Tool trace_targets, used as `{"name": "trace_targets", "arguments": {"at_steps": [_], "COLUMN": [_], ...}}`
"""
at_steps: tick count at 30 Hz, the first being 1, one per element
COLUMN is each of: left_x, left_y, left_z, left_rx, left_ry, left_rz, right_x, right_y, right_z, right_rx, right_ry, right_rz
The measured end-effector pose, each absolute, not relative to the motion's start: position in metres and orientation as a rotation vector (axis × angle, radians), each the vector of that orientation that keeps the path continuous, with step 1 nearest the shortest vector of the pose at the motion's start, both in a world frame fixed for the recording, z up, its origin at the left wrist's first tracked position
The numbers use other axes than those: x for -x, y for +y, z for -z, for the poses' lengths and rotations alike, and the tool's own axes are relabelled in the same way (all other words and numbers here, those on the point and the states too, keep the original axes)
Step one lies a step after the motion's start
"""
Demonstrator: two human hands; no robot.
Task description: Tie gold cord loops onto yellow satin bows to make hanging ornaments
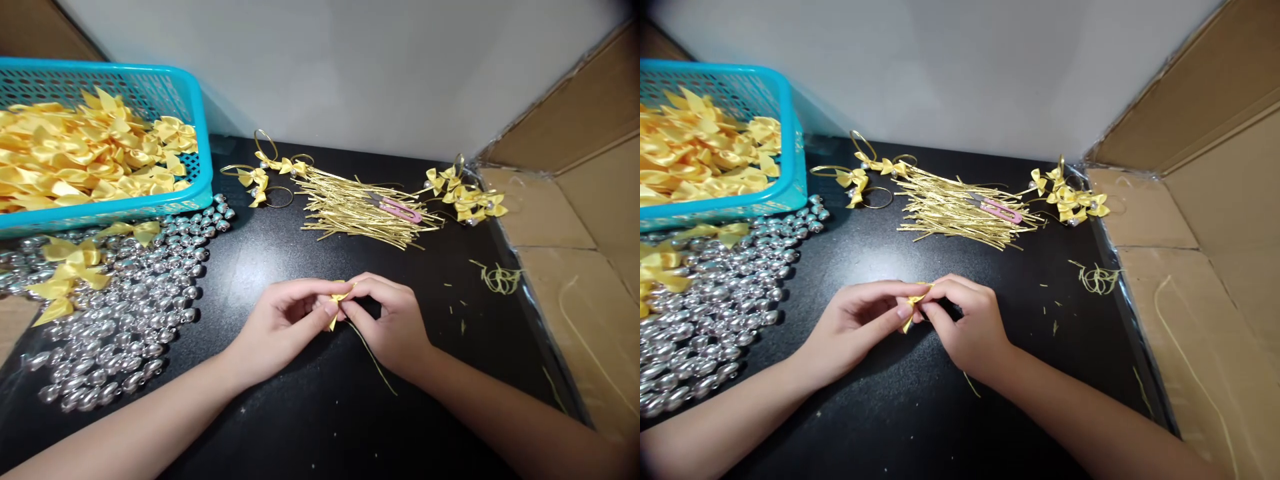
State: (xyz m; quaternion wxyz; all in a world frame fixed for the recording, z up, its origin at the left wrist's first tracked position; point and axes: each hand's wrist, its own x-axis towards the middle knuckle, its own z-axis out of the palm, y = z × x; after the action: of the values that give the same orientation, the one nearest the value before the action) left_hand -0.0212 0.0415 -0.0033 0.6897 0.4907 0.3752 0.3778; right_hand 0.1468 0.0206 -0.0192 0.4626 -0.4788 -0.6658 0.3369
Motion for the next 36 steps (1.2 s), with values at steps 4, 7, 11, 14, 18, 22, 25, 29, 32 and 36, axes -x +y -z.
{"name": "trace_targets", "arguments": {"at_steps": [4,7,11,14,18,22,25,29,32,36], "left_x": [0.019,0.0187,0.0184,0.018,0.0175,0.0178,0.0191,0.0203,0.0202,0.021], "left_y": [0.039,0.0377,0.0369,0.0367,0.0371,0.0377,0.0381,0.0382,0.0376,0.0363], "left_z": [0.0055,0.0068,0.0036,0.0009,-0.0001,0.0,0.0007,0.0015,0.002,0.0042], "left_rx": [-1.105,-1.137,-1.183,-1.197,-1.185,-1.179,-1.183,-1.188,-1.192,-1.204], "left_ry": [0.85,0.866,0.934,0.98,0.998,1.008,1.016,1.021,1.018,0.996], "left_rz": [-0.837,-0.845,-0.811,-0.782,-0.76,-0.739,-0.712,-0.703,-0.705,-0.732], "right_x": [-0.1471,-0.1472,-0.1473,-0.1472,-0.1474,-0.1475,-0.1468,-0.1458,-0.1461,-0.1466], "right_y": [0.0202,0.0206,0.0199,0.0186,0.0182,0.0192,0.0193,0.0178,0.0172,0.0184], "right_z": [0.0212,0.0222,0.0232,0.0232,0.022,0.0216,0.0219,0.0219,0.0216,0.0211], "right_rx": [1.203,1.21,1.226,1.228,1.226,1.234,1.234,1.242,1.248,1.25], "right_ry": [-1.675,-1.701,-1.715,-1.723,-1.74,-1.747,-1.743,-1.742,-1.741,-1.739], "right_rz": [-0.807,-0.795,-0.789,-0.778,-0.77,-0.768,-0.768,-0.783,-0.794,-0.814]}}
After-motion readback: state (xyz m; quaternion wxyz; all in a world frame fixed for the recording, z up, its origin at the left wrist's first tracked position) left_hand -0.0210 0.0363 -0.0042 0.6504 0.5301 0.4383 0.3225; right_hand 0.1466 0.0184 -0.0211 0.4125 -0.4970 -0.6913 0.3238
